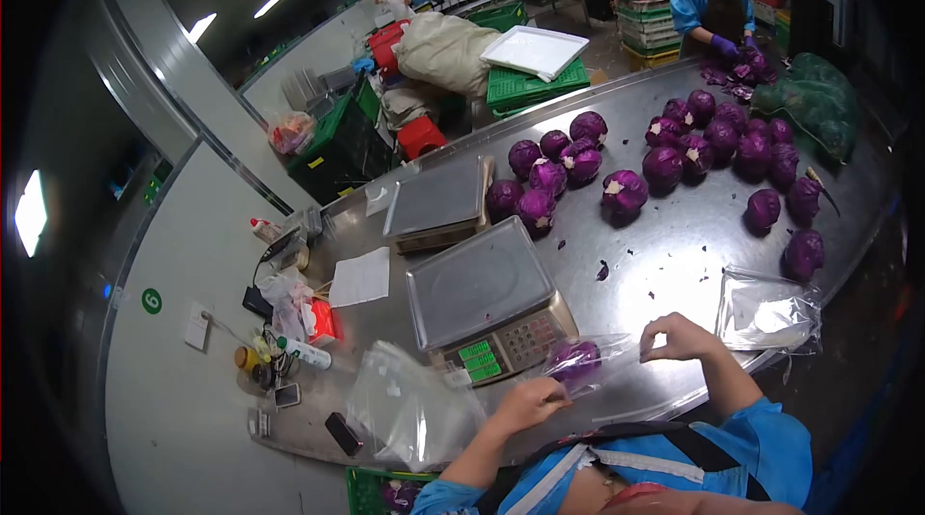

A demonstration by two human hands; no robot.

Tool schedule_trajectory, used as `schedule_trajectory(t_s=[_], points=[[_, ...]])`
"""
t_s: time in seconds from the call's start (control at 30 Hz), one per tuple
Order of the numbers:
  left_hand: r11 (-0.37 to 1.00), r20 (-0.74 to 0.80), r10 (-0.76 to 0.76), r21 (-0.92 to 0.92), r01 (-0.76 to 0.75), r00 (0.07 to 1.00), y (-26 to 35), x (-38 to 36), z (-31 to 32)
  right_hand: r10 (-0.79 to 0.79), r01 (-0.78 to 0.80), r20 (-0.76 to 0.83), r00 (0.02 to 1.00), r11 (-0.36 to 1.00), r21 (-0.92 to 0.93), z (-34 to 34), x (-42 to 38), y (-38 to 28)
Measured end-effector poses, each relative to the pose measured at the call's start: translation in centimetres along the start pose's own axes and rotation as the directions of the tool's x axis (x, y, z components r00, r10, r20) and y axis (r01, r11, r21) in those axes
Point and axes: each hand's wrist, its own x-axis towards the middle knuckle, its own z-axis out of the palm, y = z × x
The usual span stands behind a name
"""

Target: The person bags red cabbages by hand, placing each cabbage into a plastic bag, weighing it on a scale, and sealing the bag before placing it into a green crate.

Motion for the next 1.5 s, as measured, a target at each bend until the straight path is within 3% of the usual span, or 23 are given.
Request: schedule_trajectory(t_s=[0.1,0.23,0.47,0.73,0.9,0.97,1.13,1.23,1.27,1.3,1.37,1.4,1.43,1.47,1.5], points=[[1.0,-0.017,-0.006,0.011,0.006,1.0,0.2,-0.8,1.7,0.088,-0.09,-0.06,0.994,0.996,-0.018,1.7,-0.6,0.3],[0.995,-0.004,-0.091,0.031,0.092,0.996,1.5,-1.0,2.4,0.082,-0.084,-0.063,0.995,0.996,-0.023,2.0,-1.1,0.7],[0.999,-0.01,-0.031,0.044,0.032,0.999,1.9,-0.9,3.6,0.028,-0.032,-0.05,0.998,0.995,-0.093,1.9,-1.4,0.2],[0.988,0.074,-0.11,0.114,0.101,0.991,2.9,-0.8,3.9,0.015,-0.02,-0.058,0.998,0.995,-0.095,2.1,-2.3,0.7],[0.97,-0.007,-0.197,0.143,0.196,0.98,1.3,-0.9,4.7,-0.005,-0.005,-0.076,0.997,0.991,-0.132,1.7,-2.4,-0.5],[0.987,0.05,-0.09,0.135,0.082,0.995,1.1,-1.2,4.8,-0.025,0.014,-0.161,0.987,0.998,-0.068,2.3,-2.1,0.5],[0.986,0.015,0.048,0.161,-0.049,0.999,1.0,-0.5,2.1,-0.079,0.071,-0.084,0.993,0.992,-0.1,1.4,-2.2,-0.1],[0.949,0.067,-0.098,0.306,0.073,0.993,0.3,-1.6,0.8,-0.113,0.109,-0.048,0.992,0.991,-0.075,1.2,-1.5,0.3],[0.947,0.084,-0.068,0.319,0.038,0.994,0.2,-1.3,0.9,-0.121,0.111,-0.094,0.988,0.989,-0.1,1.3,-1.3,0.1],[0.944,0.104,-0.025,0.33,-0.011,0.994,0.1,-1.0,1.2,-0.017,0.017,-0.003,1.0,0.996,-0.089,1.0,-1.2,0.8],[0.953,0.039,0.017,0.301,-0.027,0.999,-0.2,-0.9,2.0,-0.14,0.127,-0.078,0.987,0.98,-0.154,0.0,-1.2,-2.1],[0.951,0.019,-0.018,0.309,0.011,1.0,-0.1,-0.9,2.3,-0.154,0.106,-0.223,0.963,0.971,-0.214,-1.0,-1.8,-3.0],[0.95,0.008,-0.051,0.308,0.046,0.999,0.0,-0.6,2.7,-0.323,0.206,-0.538,0.779,0.941,-0.267,-2.2,-1.7,-2.1],[0.958,0.045,-0.04,0.286,0.025,0.998,0.2,-0.3,3.0,-0.483,0.429,-0.794,0.369,0.847,-0.315,-5.6,-0.2,-5.3],[0.962,0.051,-0.044,0.272,0.028,0.998,0.4,-0.2,3.1,-0.462,0.555,-0.875,-0.142,0.695,-0.457,-7.8,1.1,-9.2]])
